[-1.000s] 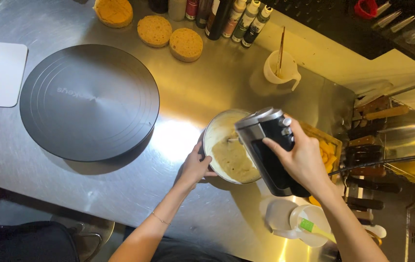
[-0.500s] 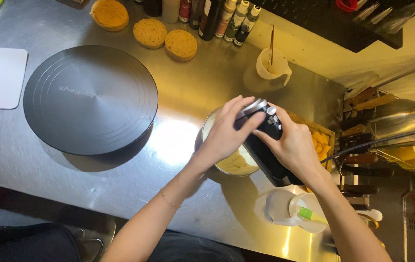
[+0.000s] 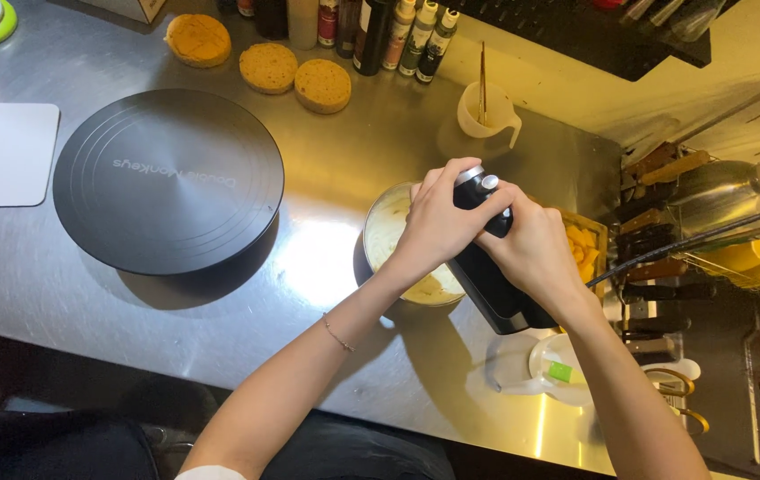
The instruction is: Whip cream in a bowl using a hand mixer and then clean the mixer attachments.
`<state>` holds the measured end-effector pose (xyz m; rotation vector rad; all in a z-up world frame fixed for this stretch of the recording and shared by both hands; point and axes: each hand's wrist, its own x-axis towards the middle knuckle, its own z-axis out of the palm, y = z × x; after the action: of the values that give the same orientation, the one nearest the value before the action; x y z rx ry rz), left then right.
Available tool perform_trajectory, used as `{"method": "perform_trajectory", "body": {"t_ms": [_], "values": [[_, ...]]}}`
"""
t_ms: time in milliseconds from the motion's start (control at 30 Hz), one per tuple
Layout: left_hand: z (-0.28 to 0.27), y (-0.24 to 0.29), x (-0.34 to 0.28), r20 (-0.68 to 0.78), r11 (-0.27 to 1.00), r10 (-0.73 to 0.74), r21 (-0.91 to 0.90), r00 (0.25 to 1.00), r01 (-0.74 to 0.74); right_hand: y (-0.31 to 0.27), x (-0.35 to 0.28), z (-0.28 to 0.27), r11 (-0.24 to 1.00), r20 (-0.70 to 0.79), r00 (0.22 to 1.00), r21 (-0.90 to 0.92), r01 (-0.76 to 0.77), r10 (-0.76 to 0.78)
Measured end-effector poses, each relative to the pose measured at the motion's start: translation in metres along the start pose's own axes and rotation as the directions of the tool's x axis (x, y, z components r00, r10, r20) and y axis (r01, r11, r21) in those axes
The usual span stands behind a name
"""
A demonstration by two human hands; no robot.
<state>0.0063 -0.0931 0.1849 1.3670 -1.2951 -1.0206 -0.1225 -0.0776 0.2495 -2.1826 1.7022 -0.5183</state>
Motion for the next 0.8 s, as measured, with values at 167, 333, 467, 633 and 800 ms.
{"method": "perform_trajectory", "body": {"t_ms": [167, 333, 467, 633, 800], "values": [[0.001, 0.007, -0.008, 0.035, 1.0, -0.014, 0.0, 0.999, 0.014, -0.001, -0.01, -0.006, 0.999, 0.02, 0.999, 0.044, -0.03, 0.029], [0.005, 0.013, -0.014, 0.043, 1.0, -0.017, 0.011, 0.999, 0.016, 0.003, -0.016, -0.008, 0.998, 0.01, 0.998, 0.012, -0.055, 0.055], [0.012, 0.013, -0.015, 0.038, 1.0, -0.009, -0.002, 0.999, 0.009, 0.004, -0.021, -0.013, 1.0, -0.013, 1.0, 0.002, -0.017, 0.017], [0.008, 0.026, -0.02, 0.057, 1.0, -0.004, 0.004, 0.998, 0.004, -0.003, -0.026, -0.022, 0.998, -0.012, 0.999, 0.028, -0.053, 0.053], [0.006, 0.029, -0.021, 0.058, 1.0, 0.017, -0.004, 0.998, -0.016, -0.006, -0.028, -0.024, 0.999, -0.028, 0.999, 0.029, -0.023, 0.024]]}}
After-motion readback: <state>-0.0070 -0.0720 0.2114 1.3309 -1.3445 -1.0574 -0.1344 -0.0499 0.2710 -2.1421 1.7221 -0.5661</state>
